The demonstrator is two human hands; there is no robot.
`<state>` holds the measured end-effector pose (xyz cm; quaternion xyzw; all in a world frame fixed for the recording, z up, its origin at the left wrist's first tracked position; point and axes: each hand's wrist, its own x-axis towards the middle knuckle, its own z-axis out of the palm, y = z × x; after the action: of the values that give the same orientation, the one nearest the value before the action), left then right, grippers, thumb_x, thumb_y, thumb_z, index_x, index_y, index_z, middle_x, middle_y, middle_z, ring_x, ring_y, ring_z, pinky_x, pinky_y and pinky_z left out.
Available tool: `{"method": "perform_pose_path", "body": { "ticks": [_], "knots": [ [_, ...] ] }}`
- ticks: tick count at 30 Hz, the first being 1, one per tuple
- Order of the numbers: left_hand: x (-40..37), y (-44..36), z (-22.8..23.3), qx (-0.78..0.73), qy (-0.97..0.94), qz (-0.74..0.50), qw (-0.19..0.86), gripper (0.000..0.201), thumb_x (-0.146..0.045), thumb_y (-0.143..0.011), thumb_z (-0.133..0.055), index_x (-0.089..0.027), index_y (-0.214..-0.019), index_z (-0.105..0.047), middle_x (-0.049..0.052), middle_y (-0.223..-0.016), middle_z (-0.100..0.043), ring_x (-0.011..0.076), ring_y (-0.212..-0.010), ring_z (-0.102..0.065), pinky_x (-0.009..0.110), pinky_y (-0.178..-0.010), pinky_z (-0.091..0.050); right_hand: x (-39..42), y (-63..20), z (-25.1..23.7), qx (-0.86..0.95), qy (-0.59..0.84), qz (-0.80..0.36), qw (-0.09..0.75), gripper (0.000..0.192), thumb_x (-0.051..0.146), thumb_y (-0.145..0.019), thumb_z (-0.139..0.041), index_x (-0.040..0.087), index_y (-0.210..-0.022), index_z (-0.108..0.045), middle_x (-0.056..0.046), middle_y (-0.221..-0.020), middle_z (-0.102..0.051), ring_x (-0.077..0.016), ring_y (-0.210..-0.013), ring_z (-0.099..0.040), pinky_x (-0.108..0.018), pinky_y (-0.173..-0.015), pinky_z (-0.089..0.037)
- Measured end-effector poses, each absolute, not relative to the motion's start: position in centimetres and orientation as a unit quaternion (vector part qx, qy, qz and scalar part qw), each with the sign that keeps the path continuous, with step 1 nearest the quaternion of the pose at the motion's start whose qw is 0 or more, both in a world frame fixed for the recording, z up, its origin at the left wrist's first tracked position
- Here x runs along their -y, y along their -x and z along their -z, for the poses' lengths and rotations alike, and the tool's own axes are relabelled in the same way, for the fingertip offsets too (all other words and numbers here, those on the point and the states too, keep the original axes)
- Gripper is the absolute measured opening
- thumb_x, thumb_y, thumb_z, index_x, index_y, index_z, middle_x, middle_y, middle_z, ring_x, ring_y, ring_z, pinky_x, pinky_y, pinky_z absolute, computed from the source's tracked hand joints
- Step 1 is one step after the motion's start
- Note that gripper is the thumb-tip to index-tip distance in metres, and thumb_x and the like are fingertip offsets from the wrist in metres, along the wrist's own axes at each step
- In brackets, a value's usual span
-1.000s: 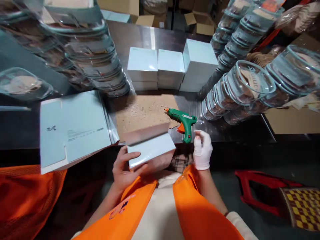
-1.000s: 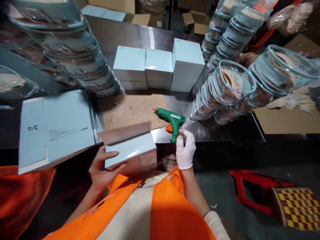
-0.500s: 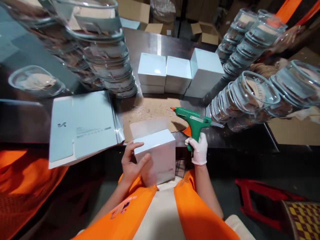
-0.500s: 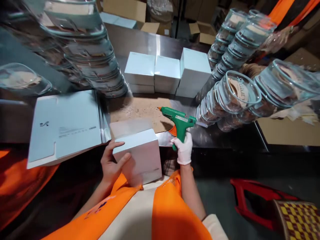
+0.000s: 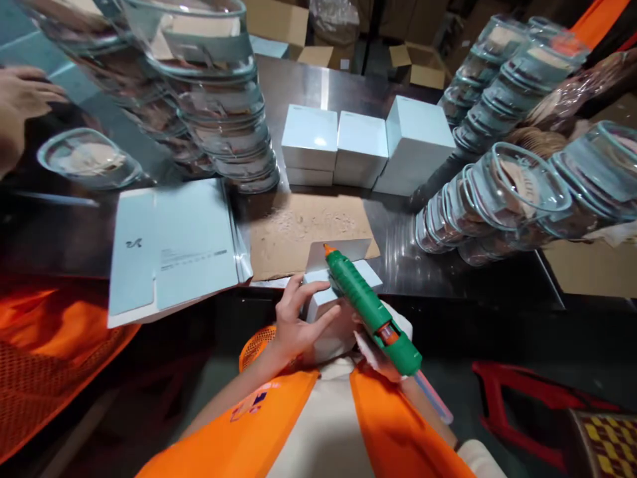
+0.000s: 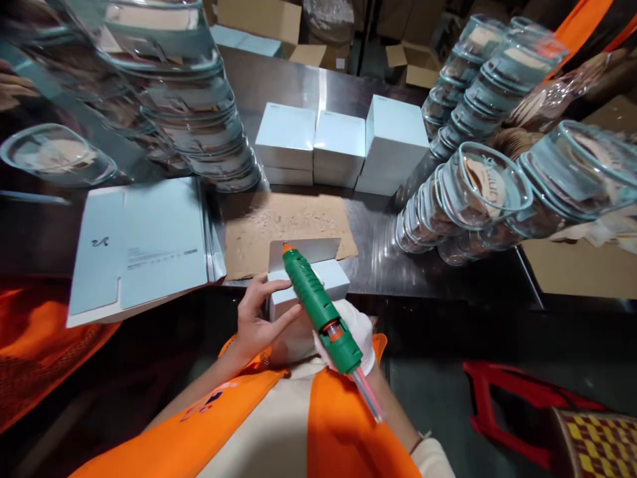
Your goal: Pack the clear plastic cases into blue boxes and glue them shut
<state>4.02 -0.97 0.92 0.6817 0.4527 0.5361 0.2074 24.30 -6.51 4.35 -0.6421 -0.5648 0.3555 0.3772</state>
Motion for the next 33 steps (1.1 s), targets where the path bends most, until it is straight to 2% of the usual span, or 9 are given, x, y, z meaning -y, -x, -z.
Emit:
{"method": "perform_pose_path", "body": {
  "ticks": [4,7,11,13,20,23,27,30,33],
  "knots": [
    [1.1,-4.0,-0.6,-0.467,-0.676,-0.534,0.199,0.030,-0.046,-0.089,-0.080,-0.023,-0.109,-0.075,0.005,-0.102,-0.077,0.0272,-0.112,-0.068,0.044,-0.100,-0.057,5.7,-23.3,-5.2,0.655,0.627,-0.253,0.337,0.020,0.047,-0.083,-0.072,0.026,-0.083,-0.071,-0.005,-0.076,-0.070,-0.0256,-0.072,-0.070,-0.039,-0.072,-0.059],
    [1.2,-3.6,-0.3,-0.480,-0.668,-0.530,0.205,0.030,-0.046,-0.089,-0.080,-0.024,-0.110,-0.076,0.006,-0.104,-0.077,0.0278,-0.116,-0.067,0.046,-0.105,-0.055,5.5,-24.1,-4.6,0.645,0.632,-0.243,0.354,0.024,0.048,-0.085,-0.071,0.025,-0.081,-0.068,-0.004,-0.074,-0.069,-0.0233,-0.066,-0.068,-0.038,-0.067,-0.058],
    [1.4,-3.0,0.2,-0.484,-0.656,-0.535,0.222,0.030,-0.045,-0.090,-0.080,-0.025,-0.111,-0.075,0.006,-0.105,-0.076,0.0274,-0.119,-0.065,0.044,-0.106,-0.052,6.0,-26.2,-3.1,0.525,0.666,-0.313,0.429,0.031,0.053,-0.076,-0.082,0.026,-0.078,-0.067,-0.004,-0.074,-0.070,-0.0248,-0.068,-0.068,-0.043,-0.069,-0.060],
    [1.4,-2.6,0.4,-0.491,-0.649,-0.532,0.234,0.030,-0.046,-0.090,-0.080,-0.025,-0.110,-0.075,0.006,-0.105,-0.075,0.0274,-0.120,-0.065,0.044,-0.108,-0.052,6.2,-27.2,-2.6,0.473,0.673,-0.353,0.446,0.032,0.055,-0.076,-0.083,0.026,-0.080,-0.070,-0.004,-0.070,-0.070,-0.0236,-0.062,-0.065,-0.042,-0.062,-0.060],
    [0.8,-1.6,0.8,-0.481,-0.637,-0.536,0.273,0.032,-0.049,-0.089,-0.080,-0.024,-0.109,-0.075,0.006,-0.106,-0.076,0.0265,-0.116,-0.066,0.040,-0.101,-0.054,0.9,-30.3,-1.9,0.364,0.667,-0.472,0.447,0.064,0.071,-0.078,-0.073,0.014,-0.107,-0.081,-0.001,-0.054,-0.065,-0.0161,-0.042,-0.055,-0.029,-0.041,-0.047],
    [0.7,-1.5,0.7,-0.465,-0.644,-0.540,0.278,0.033,-0.051,-0.090,-0.079,-0.025,-0.109,-0.074,0.006,-0.106,-0.076,0.0256,-0.114,-0.067,0.038,-0.100,-0.054,-2.4,-31.9,-1.4,0.351,0.696,-0.490,0.391,0.075,0.084,-0.081,-0.059,0.012,-0.092,-0.079,-0.008,-0.060,-0.071,-0.0205,-0.049,-0.064,-0.032,-0.048,-0.053],
    [0.7,-1.3,0.8,-0.456,-0.642,-0.546,0.287,0.036,-0.055,-0.090,-0.078,-0.025,-0.108,-0.074,0.005,-0.105,-0.076,0.0261,-0.116,-0.067,0.039,-0.104,-0.053,-3.2,-33.4,-2.4,0.364,0.773,-0.377,0.357,0.053,0.070,-0.083,-0.071,0.019,-0.069,-0.072,-0.008,-0.062,-0.071,-0.0236,-0.065,-0.070,-0.032,-0.063,-0.055],
    [0.5,-1.3,1.0,-0.453,-0.630,-0.554,0.301,0.038,-0.056,-0.087,-0.081,-0.024,-0.106,-0.075,0.005,-0.102,-0.076,0.0268,-0.118,-0.066,0.040,-0.108,-0.050,-2.3,-31.7,-4.3,0.397,0.766,-0.287,0.416,0.036,0.055,-0.076,-0.083,0.021,-0.086,-0.079,-0.006,-0.081,-0.079,-0.0242,-0.084,-0.072,-0.032,-0.078,-0.057],
    [0.3,-1.6,1.2,-0.433,-0.632,-0.546,0.340,0.043,-0.060,-0.082,-0.083,-0.023,-0.102,-0.075,0.006,-0.102,-0.075,0.0270,-0.112,-0.069,0.041,-0.105,-0.052,-2.1,-27.9,-5.7,0.441,0.642,-0.417,0.468,0.054,0.053,-0.070,-0.089,0.021,-0.113,-0.080,-0.007,-0.106,-0.082,-0.0260,-0.097,-0.074,-0.037,-0.089,-0.059]
  ]
}}
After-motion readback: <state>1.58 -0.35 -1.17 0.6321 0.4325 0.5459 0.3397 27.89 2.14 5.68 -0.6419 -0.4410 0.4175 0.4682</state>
